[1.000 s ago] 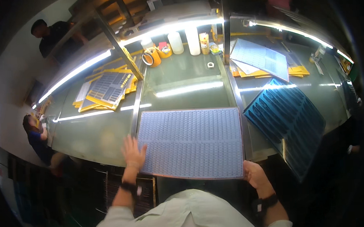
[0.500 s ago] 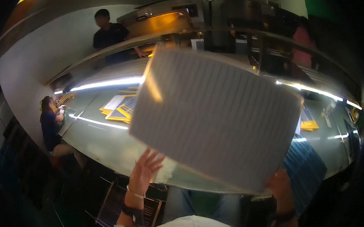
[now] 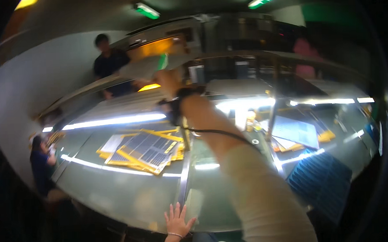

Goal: Inspecting and sorting solar cell panels or electronic sheets on a lightbox within a fabrication facility.

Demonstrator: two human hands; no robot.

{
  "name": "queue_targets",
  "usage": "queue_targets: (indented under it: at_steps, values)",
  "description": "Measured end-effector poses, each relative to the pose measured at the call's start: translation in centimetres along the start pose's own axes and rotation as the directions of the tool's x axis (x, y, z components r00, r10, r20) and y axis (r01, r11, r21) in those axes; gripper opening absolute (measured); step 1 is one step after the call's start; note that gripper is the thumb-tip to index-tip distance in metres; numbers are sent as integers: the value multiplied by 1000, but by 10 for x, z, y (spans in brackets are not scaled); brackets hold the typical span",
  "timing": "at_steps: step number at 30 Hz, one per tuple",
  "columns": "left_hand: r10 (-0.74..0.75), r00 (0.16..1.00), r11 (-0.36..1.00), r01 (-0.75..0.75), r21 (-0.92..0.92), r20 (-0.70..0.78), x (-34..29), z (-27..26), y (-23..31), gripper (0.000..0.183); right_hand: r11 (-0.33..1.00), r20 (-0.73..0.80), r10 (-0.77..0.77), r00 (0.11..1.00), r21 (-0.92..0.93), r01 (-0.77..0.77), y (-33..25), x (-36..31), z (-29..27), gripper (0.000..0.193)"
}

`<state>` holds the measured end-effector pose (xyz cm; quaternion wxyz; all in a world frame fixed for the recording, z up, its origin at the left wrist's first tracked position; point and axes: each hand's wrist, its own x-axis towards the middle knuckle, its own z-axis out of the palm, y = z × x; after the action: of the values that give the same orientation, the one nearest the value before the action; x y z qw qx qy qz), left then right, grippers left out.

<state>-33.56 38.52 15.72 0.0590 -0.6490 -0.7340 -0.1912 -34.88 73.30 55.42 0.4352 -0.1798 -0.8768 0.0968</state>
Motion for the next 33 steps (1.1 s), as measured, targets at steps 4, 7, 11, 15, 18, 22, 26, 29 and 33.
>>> queue_targets:
  at_steps: [4, 7, 11, 15, 18, 22, 26, 29, 33]
  values:
    - [-49, 998, 998, 50, -34, 36, 6, -3, 6, 70, 26, 315, 102, 944, 947, -319, -5, 32, 53, 32]
    - [-40, 993, 999, 40, 6, 114, 7, -8, 9, 73, 742, 434, -185, 882, 650, -164, 9, -31, 68, 21]
    - [-71, 987, 997, 71, 6, 145, 10, -13, 16, 73, 961, 684, -149, 714, -69, 266, 27, -213, 40, 18]
    - [-63, 983, 995, 50, 83, 172, 11, -23, 22, 70, 918, 379, 314, 870, -355, -177, 67, -422, -105, 26]
    - [-33, 982, 989, 4, 150, 187, 11, -26, 24, 66, 320, -332, 734, 593, -601, -733, 63, -574, -249, 31]
    - [-66, 976, 983, 28, 181, 206, 13, -23, 29, 65, -246, -835, 467, 292, -439, -864, 13, -759, -390, 53]
    - [-69, 985, 985, 42, 169, 156, 29, -18, 44, 58, -146, -521, 722, -454, 527, -837, 6, -867, -425, 57]
    - [-329, 878, 936, 254, 245, 348, 46, -12, 73, 72, 57, -134, 965, -228, 948, -315, 16, -879, -407, 34]
    - [27, 913, 994, -68, 85, 406, 66, -5, 134, 71, 100, -175, 971, -160, 913, -396, -16, -849, -400, 41]
